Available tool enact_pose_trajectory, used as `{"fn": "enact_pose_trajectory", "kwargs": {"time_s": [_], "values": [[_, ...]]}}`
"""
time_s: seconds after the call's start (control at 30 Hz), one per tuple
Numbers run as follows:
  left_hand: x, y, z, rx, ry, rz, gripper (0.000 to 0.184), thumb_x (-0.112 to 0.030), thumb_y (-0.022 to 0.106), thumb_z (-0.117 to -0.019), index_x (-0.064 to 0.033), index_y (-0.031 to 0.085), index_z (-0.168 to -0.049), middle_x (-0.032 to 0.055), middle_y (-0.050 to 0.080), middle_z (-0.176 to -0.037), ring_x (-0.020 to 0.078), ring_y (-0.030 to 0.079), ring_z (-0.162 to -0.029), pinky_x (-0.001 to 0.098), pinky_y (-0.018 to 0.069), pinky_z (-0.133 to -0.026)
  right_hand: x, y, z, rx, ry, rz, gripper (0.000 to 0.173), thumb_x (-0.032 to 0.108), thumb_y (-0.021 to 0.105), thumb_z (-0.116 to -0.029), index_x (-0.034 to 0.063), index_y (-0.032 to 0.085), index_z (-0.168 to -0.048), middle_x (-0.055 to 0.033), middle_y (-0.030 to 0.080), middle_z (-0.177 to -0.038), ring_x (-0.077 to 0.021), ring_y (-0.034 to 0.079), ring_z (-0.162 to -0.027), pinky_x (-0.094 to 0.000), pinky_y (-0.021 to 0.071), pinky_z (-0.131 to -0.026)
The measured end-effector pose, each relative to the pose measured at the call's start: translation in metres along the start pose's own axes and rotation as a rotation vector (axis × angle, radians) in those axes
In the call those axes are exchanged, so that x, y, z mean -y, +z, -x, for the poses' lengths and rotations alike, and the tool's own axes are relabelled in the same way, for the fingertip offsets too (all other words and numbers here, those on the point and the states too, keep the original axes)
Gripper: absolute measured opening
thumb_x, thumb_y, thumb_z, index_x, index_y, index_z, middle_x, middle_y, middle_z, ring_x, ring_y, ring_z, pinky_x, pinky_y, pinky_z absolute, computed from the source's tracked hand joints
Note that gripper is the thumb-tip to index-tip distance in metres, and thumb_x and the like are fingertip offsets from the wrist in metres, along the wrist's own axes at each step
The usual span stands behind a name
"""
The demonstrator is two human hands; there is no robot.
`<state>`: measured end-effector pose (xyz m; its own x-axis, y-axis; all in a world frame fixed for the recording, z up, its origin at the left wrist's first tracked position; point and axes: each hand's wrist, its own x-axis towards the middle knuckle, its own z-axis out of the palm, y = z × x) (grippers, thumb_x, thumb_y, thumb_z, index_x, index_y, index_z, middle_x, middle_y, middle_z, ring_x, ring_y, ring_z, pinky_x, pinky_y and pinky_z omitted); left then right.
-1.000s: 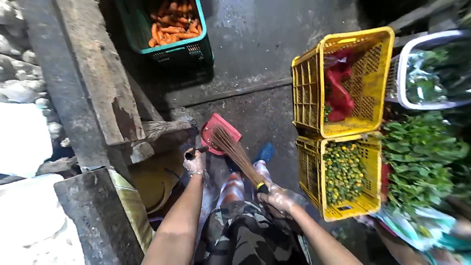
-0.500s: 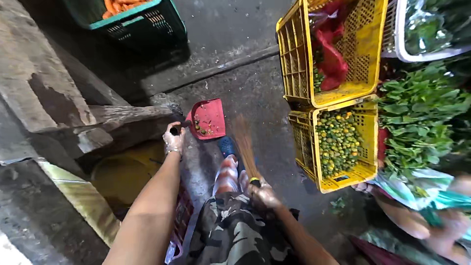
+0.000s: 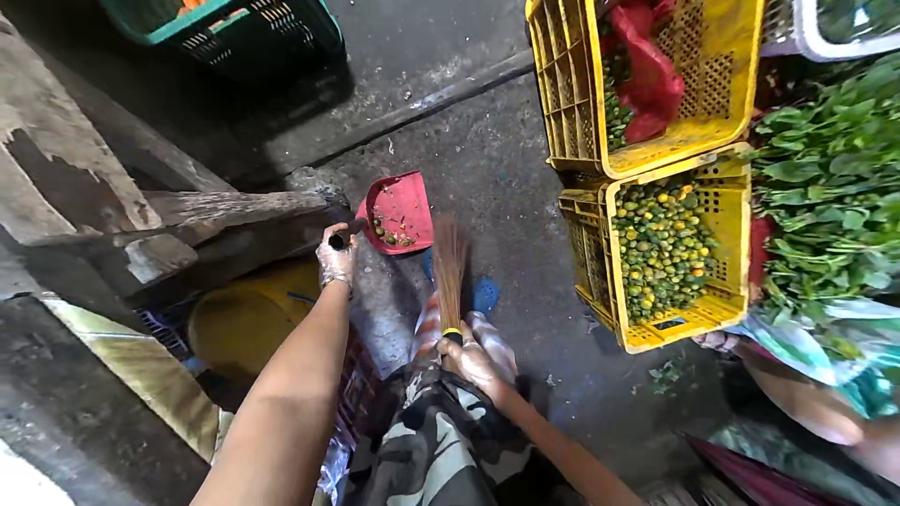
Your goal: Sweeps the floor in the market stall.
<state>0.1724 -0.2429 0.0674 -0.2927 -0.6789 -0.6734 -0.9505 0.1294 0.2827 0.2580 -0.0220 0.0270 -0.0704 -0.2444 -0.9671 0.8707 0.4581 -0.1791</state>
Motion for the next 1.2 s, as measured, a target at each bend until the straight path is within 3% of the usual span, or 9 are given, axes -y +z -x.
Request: {"fn": "enact_pose_trajectory", "kwargs": {"time_s": [0.13,0.23,0.33,0.47,0.57,0.7,0.93,1.07,1.2], "values": [[0.009,-0.005,-0.009,-0.024,0.015,0.139,0.038,0.003,0.054,-0.1019,0.0146,0.051,-0.138,0.0359,0.055,-0.137,0.0408,0.053,-0.13,0.0436,0.0376,-0.113,-0.024,-0.037,0.016,0.085,-0.2,0.038,0.084,0.018,0.069,-0.0868,0.0003,0.028,-0.158,-0.0179,0.062,-0.126,-0.0129,0.065,-0.095,-0.0312,0.0556,-0.08],[0.028,-0.001,-0.027,-0.108,0.025,0.234,0.037,0.001,0.055,-0.1026,0.0148,0.051,-0.137,0.037,0.055,-0.135,0.0411,0.054,-0.128,0.0447,0.0382,-0.112,0.013,-0.064,0.005,-0.115,-0.246,0.205,0.085,0.02,0.069,-0.0923,0.0054,0.022,-0.162,-0.0214,0.061,-0.134,-0.023,0.067,-0.109,-0.0424,0.0569,-0.093],[0.051,0.002,-0.048,-0.126,-0.009,0.281,0.04,-0.003,0.055,-0.1038,0.0125,0.049,-0.14,0.0349,0.054,-0.138,0.0384,0.053,-0.131,0.0446,0.038,-0.113,0.077,-0.103,-0.06,-0.314,-0.164,0.517,0.085,0.032,0.068,-0.0967,0.0114,0.021,-0.164,-0.0245,0.056,-0.143,-0.0355,0.058,-0.129,-0.0555,0.0448,-0.109],[0.082,0.022,-0.075,-0.153,0.054,0.351,0.044,-0.004,0.057,-0.1018,0.0133,0.048,-0.141,0.0314,0.054,-0.141,0.0308,0.054,-0.133,0.0353,0.0393,-0.114,0.123,-0.083,-0.088,-0.308,-0.038,0.588,0.075,0.029,0.068,-0.0979,0.0057,0.031,-0.159,-0.0267,0.057,-0.141,-0.039,0.056,-0.131,-0.0559,0.0426,-0.111],[0.065,0.022,-0.067,-0.152,0.049,0.358,0.043,-0.003,0.055,-0.1027,0.0153,0.047,-0.141,0.0332,0.053,-0.143,0.0331,0.051,-0.136,0.0356,0.0367,-0.116,0.102,-0.065,-0.063,-0.111,0.078,0.762,0.073,0.032,0.067,-0.0983,0.0067,0.034,-0.158,-0.0272,0.056,-0.142,-0.0416,0.054,-0.133,-0.0606,0.041,-0.11],[0.024,-0.007,-0.04,-0.156,-0.036,0.42,0.041,0.002,0.052,-0.1041,0.0169,0.045,-0.142,0.036,0.049,-0.146,0.037,0.046,-0.14,0.037,0.0314,-0.119,0.068,-0.11,-0.031,-0.049,-0.026,0.74,0.083,0.043,0.072,-0.0925,0.0224,0.031,-0.162,-0.0174,0.053,-0.15,-0.034,0.052,-0.137,-0.0603,0.0393,-0.114],[0.074,0.019,-0.068,-0.251,-0.019,0.494,0.04,-0.002,0.056,-0.1024,0.0143,0.051,-0.138,0.0331,0.055,-0.141,0.0364,0.052,-0.135,0.0401,0.0373,-0.116,0.151,-0.107,-0.081,-0.381,-0.075,0.6,0.086,0.029,0.071,-0.0956,0.0161,0.021,-0.164,-0.0254,0.057,-0.142,-0.0397,0.057,-0.129,-0.0588,0.0442,-0.108],[0.077,0.016,-0.088,-0.196,-0.109,0.508,0.052,-0.001,0.062,-0.099,0.0107,0.044,-0.146,0.0312,0.052,-0.145,0.0351,0.051,-0.138,0.0397,0.0366,-0.117,0.129,-0.062,-0.1,-0.191,0.025,0.792,0.08,0.034,0.073,-0.0927,0.0129,0.033,-0.159,-0.0247,0.061,-0.137,-0.0391,0.06,-0.126,-0.0584,0.0464,-0.107],[0.104,0.019,-0.111,-0.209,-0.05,0.459,0.045,-0.005,0.065,-0.0985,0.0096,0.054,-0.139,0.0302,0.059,-0.138,0.037,0.056,-0.133,0.0434,0.0389,-0.117,0.099,-0.07,-0.04,-0.08,-0.067,0.755,0.082,0.033,0.074,-0.0919,0.0168,0.033,-0.161,-0.0225,0.06,-0.141,-0.0373,0.06,-0.127,-0.0573,0.0471,-0.108]]}}
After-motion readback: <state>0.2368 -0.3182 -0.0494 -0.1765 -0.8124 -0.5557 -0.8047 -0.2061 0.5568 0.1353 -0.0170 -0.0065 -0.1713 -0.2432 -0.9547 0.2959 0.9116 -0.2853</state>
